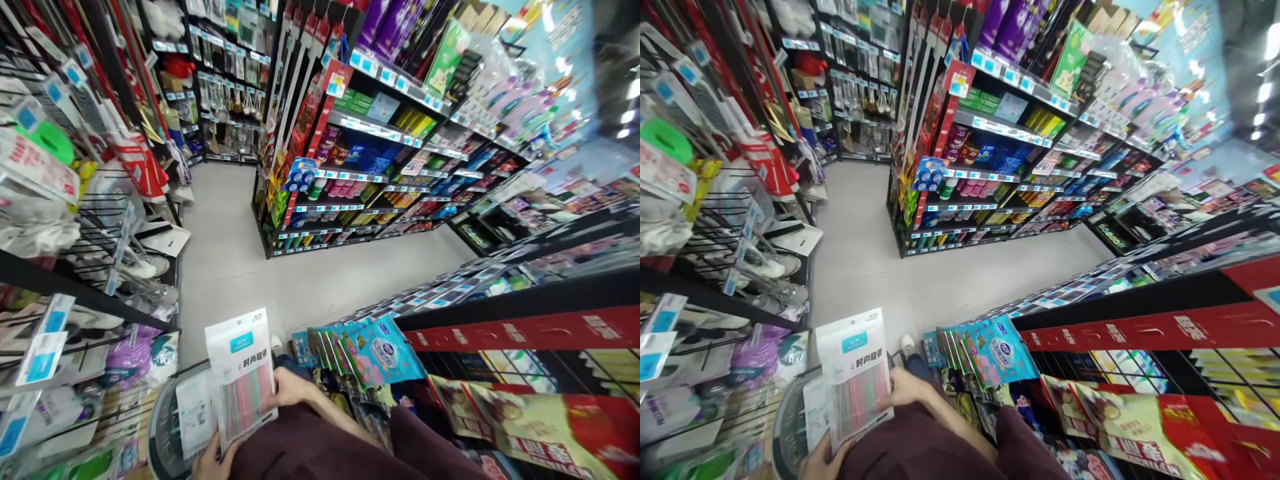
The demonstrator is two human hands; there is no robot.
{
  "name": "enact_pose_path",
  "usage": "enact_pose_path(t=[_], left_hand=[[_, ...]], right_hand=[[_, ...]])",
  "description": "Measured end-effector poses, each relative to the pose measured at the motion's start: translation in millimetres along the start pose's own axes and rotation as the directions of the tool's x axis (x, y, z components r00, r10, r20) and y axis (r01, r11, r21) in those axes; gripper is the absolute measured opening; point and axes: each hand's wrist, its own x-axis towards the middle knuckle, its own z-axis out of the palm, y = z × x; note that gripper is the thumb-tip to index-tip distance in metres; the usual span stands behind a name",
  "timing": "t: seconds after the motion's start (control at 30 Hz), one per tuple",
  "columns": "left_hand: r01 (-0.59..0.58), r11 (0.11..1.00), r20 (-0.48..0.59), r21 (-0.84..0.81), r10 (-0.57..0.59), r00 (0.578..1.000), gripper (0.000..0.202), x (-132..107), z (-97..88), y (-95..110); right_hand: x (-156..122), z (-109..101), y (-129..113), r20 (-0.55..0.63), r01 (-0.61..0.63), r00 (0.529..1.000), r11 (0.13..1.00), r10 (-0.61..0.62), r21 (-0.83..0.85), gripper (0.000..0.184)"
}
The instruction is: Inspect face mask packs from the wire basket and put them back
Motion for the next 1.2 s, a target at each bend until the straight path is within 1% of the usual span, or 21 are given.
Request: enact_pose_path(t=[0.07, 0.1, 0.2, 0.27, 0.33, 0.43, 0.5, 0.57, 0.63, 0.7, 0.8, 0.87, 0.93, 1.0, 1.03, 1.07, 1.1, 1.13, 1.17, 1.2], left_hand=[[-0.039, 0.999, -0.014, 0.008, 0.039, 0.999, 0.023, -4.9, -8.8, -1.0], [-0.056, 0.998, -0.023, 0.021, 0.057, 0.998, 0.023, -7.6, -12.5, -1.0], [-0.069, 0.995, -0.046, 0.075, 0.073, 0.996, 0.027, -16.7, -19.8, 1.5], [-0.104, 0.992, -0.075, 0.065, 0.109, 0.991, 0.034, -22.8, -22.6, 6.1], [-0.11, 0.994, -0.123, 0.009, 0.111, 0.986, 0.036, -28.1, -25.2, 12.8], [-0.145, 0.978, -0.163, -0.151, 0.12, 0.979, 0.038, -35.3, -28.8, 23.4], [-0.157, 0.958, -0.192, -0.241, 0.112, 0.975, 0.039, -40.7, -29.7, 27.6], [-0.169, 0.931, -0.216, -0.323, 0.102, 0.971, 0.041, -46.3, -28.1, 28.5], [-0.181, 0.892, -0.224, -0.413, 0.093, 0.97, 0.044, -50.9, -23.6, 26.9], [-0.192, 0.841, -0.231, -0.505, 0.082, 0.969, 0.046, -54.3, -17.0, 25.2], [-0.211, 0.78, -0.29, -0.59, 0.039, 0.956, 0.047, -57.9, -9.0, 25.2], [-0.254, 0.772, -0.356, -0.583, 0.038, 0.934, 0.048, -61.4, -8.3, 27.2], [-0.329, 0.799, -0.391, -0.503, 0.129, 0.911, 0.061, -67.2, -10.0, 31.4], [-0.394, 0.833, -0.358, -0.389, 0.258, 0.898, 0.085, -74.3, -10.6, 38.5], [-0.408, 0.848, -0.34, -0.338, 0.294, 0.893, 0.095, -77.4, -9.7, 43.2], [-0.41, 0.861, -0.338, -0.3, 0.306, 0.89, 0.101, -79.7, -7.9, 48.4], [-0.401, 0.872, -0.363, -0.28, 0.29, 0.885, 0.101, -80.8, -5.3, 53.8], [-0.381, 0.881, -0.415, -0.282, 0.246, 0.876, 0.094, -80.7, -2.3, 59.0], [-0.352, 0.884, -0.477, -0.308, 0.177, 0.861, 0.082, -79.6, 0.8, 63.7], [-0.323, 0.875, -0.535, -0.36, 0.09, 0.84, 0.067, -77.7, 3.5, 67.6]], right_hand=[[2.5, 9.7, 0.2, 0.027, -0.061, 0.998, 0.994, 0.059, 0.091, 0.055], [4.7, 13.4, -3.0, 0.013, -0.053, 0.999, 0.989, 0.052, 0.137, 0.056], [14.1, 20.0, -17.3, -0.13, 0.077, 0.99, 0.971, -0.049, 0.224, 0.052], [21.4, 23.0, -23.6, -0.256, 0.139, 0.964, 0.957, -0.071, 0.256, 0.049], [27.9, 26.2, -24.5, -0.358, 0.146, 0.933, 0.941, -0.029, 0.304, 0.048], [33.3, 29.4, -21.9, -0.423, 0.144, 0.906, 0.931, 0.012, 0.336, 0.049], [33.3, 29.2, -23.6, -0.447, 0.155, 0.894, 0.939, -0.001, 0.306, 0.05], [31.0, 27.3, -29.3, -0.452, 0.17, 0.89, 0.96, -0.053, 0.223, 0.052], [27.4, 25.0, -36.2, -0.44, 0.174, 0.892, 0.977, -0.104, 0.122, 0.056], [23.8, 23.0, -40.6, -0.425, 0.152, 0.899, 0.986, -0.109, 0.068, 0.058], [22.3, 20.7, -40.0, -0.407, 0.118, 0.91, 0.991, -0.083, 0.061, 0.059], [26.1, 20.3, -38.1, -0.389, 0.124, 0.918, 0.988, -0.079, 0.092, 0.057], [33.3, 22.7, -39.3, -0.354, 0.133, 0.932, 0.981, -0.075, 0.143, 0.053], [42.0, 29.1, -46.6, -0.314, 0.147, 0.946, 0.973, -0.085, 0.18, 0.051], [46.2, 33.8, -52.9, -0.284, 0.16, 0.953, 0.969, -0.103, 0.188, 0.051], [50.0, 39.2, -60.7, -0.243, 0.171, 0.962, 0.967, -0.122, 0.191, 0.053], [53.3, 45.0, -69.7, -0.183, 0.175, 0.973, 0.965, -0.14, 0.195, 0.054], [56.0, 50.8, -79.4, -0.095, 0.169, 0.984, 0.964, -0.152, 0.205, 0.053], [58.2, 56.1, -89.3, 0.013, 0.155, 0.987, 0.963, -0.162, 0.221, 0.051], [60.0, 60.6, -98.6, 0.131, 0.135, 0.977, 0.961, -0.17, 0.241, 0.048]])
